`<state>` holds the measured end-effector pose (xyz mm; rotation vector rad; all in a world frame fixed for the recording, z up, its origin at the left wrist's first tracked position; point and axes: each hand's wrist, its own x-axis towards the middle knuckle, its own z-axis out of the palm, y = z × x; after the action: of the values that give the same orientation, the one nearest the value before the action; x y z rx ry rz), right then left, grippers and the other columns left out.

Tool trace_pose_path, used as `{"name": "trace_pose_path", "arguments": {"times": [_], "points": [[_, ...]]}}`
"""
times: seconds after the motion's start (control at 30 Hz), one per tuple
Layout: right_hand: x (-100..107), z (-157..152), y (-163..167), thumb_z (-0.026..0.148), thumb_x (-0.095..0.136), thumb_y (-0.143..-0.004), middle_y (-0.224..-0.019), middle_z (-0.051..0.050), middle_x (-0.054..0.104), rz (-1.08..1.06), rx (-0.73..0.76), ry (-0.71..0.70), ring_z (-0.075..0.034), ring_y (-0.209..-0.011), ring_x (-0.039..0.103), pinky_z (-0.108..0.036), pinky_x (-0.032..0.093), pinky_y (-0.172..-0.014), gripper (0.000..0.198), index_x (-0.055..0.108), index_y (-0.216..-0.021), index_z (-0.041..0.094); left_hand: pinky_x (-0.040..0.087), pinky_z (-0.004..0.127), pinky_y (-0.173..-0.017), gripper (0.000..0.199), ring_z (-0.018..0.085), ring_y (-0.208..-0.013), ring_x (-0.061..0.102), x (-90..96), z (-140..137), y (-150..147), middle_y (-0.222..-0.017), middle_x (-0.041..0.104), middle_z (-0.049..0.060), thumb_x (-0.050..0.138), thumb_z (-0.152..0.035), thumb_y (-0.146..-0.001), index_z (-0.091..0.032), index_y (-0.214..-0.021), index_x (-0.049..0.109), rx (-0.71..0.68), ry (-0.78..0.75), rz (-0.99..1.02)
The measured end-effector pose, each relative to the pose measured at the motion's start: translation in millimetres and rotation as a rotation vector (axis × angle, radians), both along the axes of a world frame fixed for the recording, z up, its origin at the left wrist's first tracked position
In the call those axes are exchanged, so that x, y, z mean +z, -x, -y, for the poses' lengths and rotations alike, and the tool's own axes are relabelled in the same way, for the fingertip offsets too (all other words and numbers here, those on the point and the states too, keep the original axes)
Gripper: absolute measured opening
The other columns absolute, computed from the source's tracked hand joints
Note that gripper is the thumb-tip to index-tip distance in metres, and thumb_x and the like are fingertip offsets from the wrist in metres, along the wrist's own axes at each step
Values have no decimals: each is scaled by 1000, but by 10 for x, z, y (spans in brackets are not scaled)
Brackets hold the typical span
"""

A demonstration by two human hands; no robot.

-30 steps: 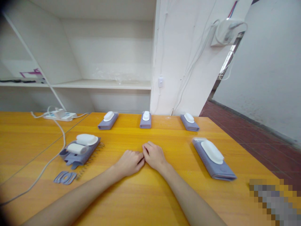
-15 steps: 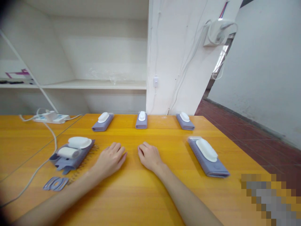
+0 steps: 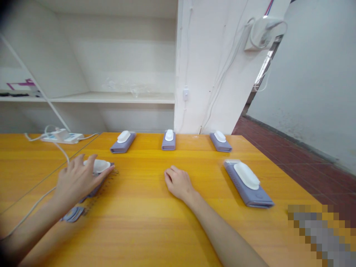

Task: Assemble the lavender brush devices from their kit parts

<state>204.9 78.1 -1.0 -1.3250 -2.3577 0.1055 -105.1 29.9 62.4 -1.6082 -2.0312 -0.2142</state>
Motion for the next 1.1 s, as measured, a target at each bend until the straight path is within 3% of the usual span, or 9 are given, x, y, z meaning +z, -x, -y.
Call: {"name": "trace_pose_path", "arguments": {"times": [0.2, 0.4, 0.8, 0.97, 1.1], "points": [[7, 7, 5, 26, 36, -92, -87, -3, 62, -5, 0, -2, -14, -80, 58, -25, 36, -69, 26, 61, -89, 21, 42, 41, -70, 69, 34, -87, 55, -48, -124, 118, -98, 55, 15, 27, -71, -77, -17, -108, 56, 57, 175, 142], [17, 15, -1, 25, 37, -92, -86, -3, 62, -4, 2, -1, -13, -80, 58, -24, 36, -68, 25, 61, -87, 21, 41, 37, -72, 58, 30, -89, 54, -62, -142, 165, -100, 55, 14, 34, -63, -78, -18, -104, 60, -5, 118, 189], [10, 19, -11, 27, 36, -93, -86, -2, 61, 0, -1, -1, -13, -79, 57, -24, 36, -68, 26, 61, -88, 21, 41, 35, -75, 58, 28, -92, 54, -69, -175, 198, -99, 55, 12, 33, -63, -79, -18, -105, 59, -22, 3, 207], [18, 15, 0, 26, 36, -93, -86, -3, 61, -3, -3, 6, -13, -79, 57, -25, 36, -68, 26, 61, -87, 20, 40, 34, -79, 54, 27, -97, 52, 45, -171, -56, -105, 53, 11, 35, -60, -81, -19, -110, 55, -134, -36, 213], [25, 18, -1, 26, 36, -93, -86, -3, 61, -4, -2, 11, -14, -80, 57, -25, 36, -69, 27, 61, -87, 20, 40, 33, -77, 45, 25, -93, 53, 47, -237, -518, -103, 53, 10, 41, -55, -82, -20, -105, 56, -272, 80, 242]]}}
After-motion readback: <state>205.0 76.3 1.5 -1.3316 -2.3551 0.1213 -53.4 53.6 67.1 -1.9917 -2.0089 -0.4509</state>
